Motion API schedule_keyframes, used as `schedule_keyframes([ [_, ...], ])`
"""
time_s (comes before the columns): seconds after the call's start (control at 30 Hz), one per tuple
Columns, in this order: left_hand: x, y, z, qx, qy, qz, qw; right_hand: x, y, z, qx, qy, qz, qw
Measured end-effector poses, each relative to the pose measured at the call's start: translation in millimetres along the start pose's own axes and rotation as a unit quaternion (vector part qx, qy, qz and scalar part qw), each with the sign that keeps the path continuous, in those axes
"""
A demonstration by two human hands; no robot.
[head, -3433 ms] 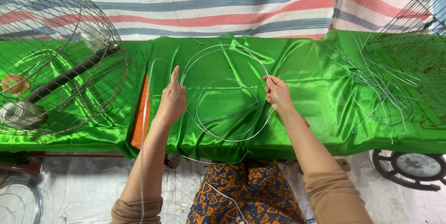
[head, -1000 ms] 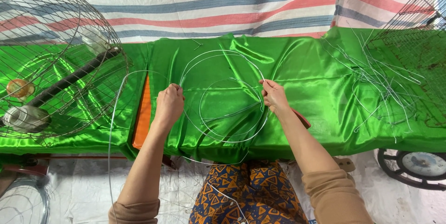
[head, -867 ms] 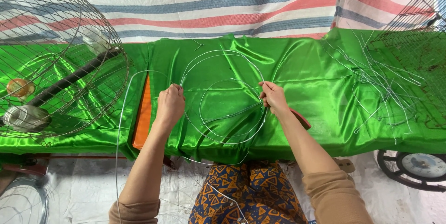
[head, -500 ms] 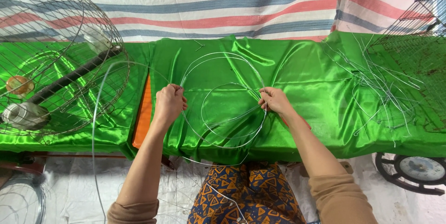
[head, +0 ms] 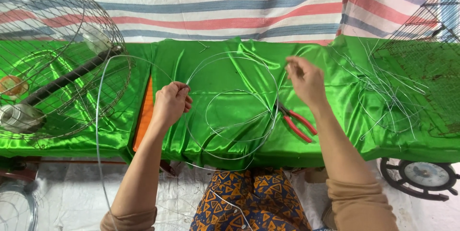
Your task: The person bends metal wire into circular loops and secures the ends using pliers on a fabric-covered work surface.
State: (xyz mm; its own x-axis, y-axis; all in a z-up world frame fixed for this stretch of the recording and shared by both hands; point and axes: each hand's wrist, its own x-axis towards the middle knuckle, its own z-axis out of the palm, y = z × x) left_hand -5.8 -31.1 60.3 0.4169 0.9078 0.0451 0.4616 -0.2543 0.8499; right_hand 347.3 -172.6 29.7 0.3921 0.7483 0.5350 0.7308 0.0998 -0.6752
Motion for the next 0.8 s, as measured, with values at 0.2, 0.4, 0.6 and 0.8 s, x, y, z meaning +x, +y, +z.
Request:
schedule_keyframes([
  [0.2,-9.2,4.2,-9.5,-0.040,-0.010,-0.007,0.999,38.6,-21.3,11.6,-0.029,-0.010,-0.114,0.993],
  [0.4,6.2,-34.7,-6.6,-0.144,-0.014,-0.002,0.989,12.0,5.3,32.9,0.048,-0.203,0.134,0.969],
  [0.6,20.7,-76.3,-2.6,-0.277,0.009,-0.068,0.958,1.9,11.0,39.6,0.311,-0.109,0.261,0.907],
  [0.8,51.8,-111.6,13.0,-0.142,0.058,-0.072,0.986,-7.9,-14.3,-18.5,0.330,-0.077,0.249,0.907],
])
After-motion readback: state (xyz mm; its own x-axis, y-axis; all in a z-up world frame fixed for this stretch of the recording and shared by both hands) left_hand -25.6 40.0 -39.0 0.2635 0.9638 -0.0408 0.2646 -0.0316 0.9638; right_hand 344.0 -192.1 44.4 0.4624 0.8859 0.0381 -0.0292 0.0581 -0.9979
